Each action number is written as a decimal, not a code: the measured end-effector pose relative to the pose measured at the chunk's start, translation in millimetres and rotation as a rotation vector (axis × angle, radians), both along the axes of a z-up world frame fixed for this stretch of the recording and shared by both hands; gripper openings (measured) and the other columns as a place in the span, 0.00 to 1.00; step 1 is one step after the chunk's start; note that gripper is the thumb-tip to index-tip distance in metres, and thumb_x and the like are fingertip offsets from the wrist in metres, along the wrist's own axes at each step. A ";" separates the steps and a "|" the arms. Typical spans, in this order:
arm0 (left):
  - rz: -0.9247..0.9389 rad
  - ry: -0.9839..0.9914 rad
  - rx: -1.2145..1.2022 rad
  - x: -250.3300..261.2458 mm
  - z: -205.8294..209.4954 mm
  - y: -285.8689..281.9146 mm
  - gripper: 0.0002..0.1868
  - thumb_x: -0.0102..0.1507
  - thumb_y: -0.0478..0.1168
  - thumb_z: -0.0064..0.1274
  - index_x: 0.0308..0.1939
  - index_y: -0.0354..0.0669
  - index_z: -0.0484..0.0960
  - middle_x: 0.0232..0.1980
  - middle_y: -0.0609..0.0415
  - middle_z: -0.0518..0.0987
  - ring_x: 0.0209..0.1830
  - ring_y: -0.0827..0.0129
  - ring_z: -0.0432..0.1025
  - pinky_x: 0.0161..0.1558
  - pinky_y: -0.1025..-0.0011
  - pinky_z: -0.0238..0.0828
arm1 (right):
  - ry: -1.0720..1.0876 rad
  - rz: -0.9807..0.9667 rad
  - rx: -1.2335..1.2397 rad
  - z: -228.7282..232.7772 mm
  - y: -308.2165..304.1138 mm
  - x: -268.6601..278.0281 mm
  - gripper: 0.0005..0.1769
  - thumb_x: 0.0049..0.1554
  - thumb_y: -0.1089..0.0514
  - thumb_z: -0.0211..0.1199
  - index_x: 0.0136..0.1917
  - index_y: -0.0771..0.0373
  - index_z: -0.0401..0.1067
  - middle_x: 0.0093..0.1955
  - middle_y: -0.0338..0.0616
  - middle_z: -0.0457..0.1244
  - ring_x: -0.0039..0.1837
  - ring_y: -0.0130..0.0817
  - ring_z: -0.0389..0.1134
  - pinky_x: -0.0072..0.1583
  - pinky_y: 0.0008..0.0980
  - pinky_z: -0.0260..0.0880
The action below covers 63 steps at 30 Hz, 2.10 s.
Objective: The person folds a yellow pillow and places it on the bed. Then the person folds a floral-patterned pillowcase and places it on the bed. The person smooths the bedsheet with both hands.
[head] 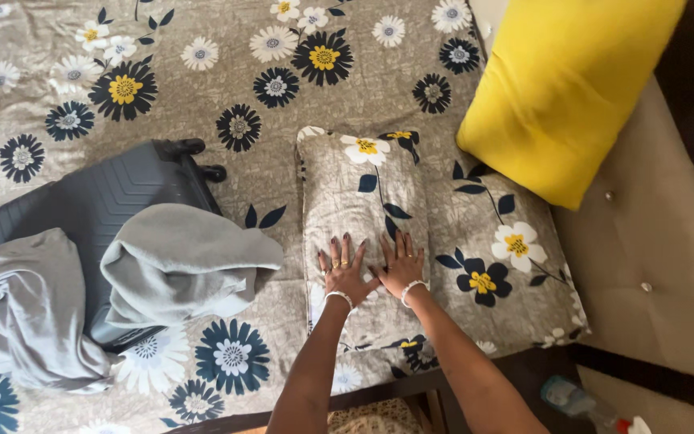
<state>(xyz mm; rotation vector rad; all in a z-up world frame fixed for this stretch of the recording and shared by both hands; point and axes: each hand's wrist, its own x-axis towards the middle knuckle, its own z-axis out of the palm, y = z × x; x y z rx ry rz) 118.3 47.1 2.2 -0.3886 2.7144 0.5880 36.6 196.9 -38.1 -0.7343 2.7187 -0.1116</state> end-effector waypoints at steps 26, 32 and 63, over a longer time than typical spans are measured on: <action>0.201 0.159 0.798 88.1 30.4 46.5 0.41 0.55 0.57 0.66 0.68 0.50 0.69 0.69 0.48 0.71 0.71 0.51 0.64 0.71 0.56 0.59 | 0.463 0.168 -0.475 269.0 59.0 11.6 0.32 0.45 0.36 0.75 0.55 0.59 0.80 0.45 0.49 0.70 0.48 0.41 0.69 0.51 0.44 0.66; 0.135 0.401 0.014 95.4 67.1 -5.0 0.43 0.55 0.52 0.67 0.72 0.54 0.66 0.78 0.46 0.58 0.78 0.48 0.52 0.73 0.48 0.53 | 0.297 0.032 -0.103 204.3 106.3 8.2 0.39 0.42 0.39 0.77 0.66 0.46 0.73 0.59 0.48 0.67 0.62 0.48 0.65 0.61 0.52 0.63; -0.281 -0.180 -0.325 -134.8 42.4 -77.7 0.79 0.37 0.61 0.79 0.83 0.66 0.41 0.85 0.49 0.40 0.84 0.42 0.30 0.77 0.35 0.24 | -0.133 -0.026 0.263 89.5 -5.4 -97.2 0.70 0.37 0.29 0.78 0.84 0.39 0.44 0.80 0.57 0.49 0.81 0.55 0.46 0.76 0.60 0.44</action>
